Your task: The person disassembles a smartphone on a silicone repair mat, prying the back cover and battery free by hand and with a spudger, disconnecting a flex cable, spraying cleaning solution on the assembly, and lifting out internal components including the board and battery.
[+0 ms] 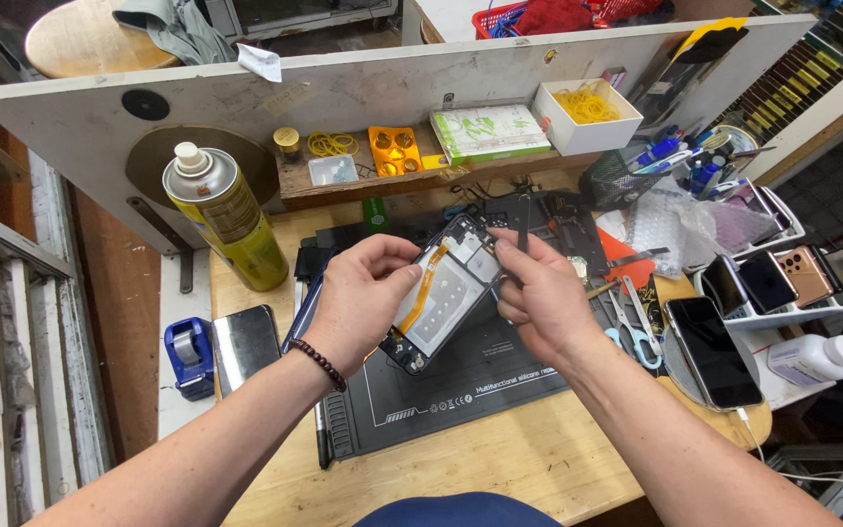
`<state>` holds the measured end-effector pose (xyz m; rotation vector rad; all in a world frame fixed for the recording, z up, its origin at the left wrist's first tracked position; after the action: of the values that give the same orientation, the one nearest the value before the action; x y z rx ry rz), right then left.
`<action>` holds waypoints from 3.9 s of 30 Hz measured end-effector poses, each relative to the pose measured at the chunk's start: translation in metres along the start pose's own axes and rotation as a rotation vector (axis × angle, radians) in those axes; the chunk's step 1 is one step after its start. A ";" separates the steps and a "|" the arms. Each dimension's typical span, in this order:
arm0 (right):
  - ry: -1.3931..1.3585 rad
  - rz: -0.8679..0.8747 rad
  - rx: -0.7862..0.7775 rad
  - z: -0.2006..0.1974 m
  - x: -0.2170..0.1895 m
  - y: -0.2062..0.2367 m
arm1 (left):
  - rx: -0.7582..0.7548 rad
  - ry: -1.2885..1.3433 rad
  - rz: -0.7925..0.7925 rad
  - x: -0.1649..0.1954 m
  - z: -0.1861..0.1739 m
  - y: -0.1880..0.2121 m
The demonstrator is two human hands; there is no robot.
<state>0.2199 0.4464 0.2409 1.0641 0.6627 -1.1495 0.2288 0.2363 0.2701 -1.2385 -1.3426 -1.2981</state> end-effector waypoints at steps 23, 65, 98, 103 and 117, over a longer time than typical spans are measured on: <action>0.236 -0.142 0.339 -0.049 0.000 -0.020 | -0.037 0.417 -0.511 -0.091 0.016 -0.023; 0.673 -0.245 -0.079 0.034 0.069 -0.065 | -0.020 0.437 -0.564 -0.155 0.018 -0.050; 0.727 -0.366 -0.018 0.040 0.060 -0.053 | 0.094 0.178 -0.467 -0.145 0.012 -0.052; 0.720 -0.362 -0.020 0.040 0.063 -0.057 | 0.098 0.159 -0.444 -0.148 0.011 -0.054; 0.681 -0.359 0.000 0.036 0.069 -0.061 | 0.105 0.124 -0.478 -0.149 0.012 -0.056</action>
<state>0.1806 0.3837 0.1755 1.3835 1.4328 -1.0753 0.1927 0.2382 0.1148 -0.7737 -1.6531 -1.5752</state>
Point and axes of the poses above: each hand's wrist, its own y-axis away from the middle knuckle, its own z-axis out of the palm, x = y × z, the point moved 9 cm from there along -y, towards the middle knuckle, and after that the axes turned 1 degree about x, right-handed, at the moved point
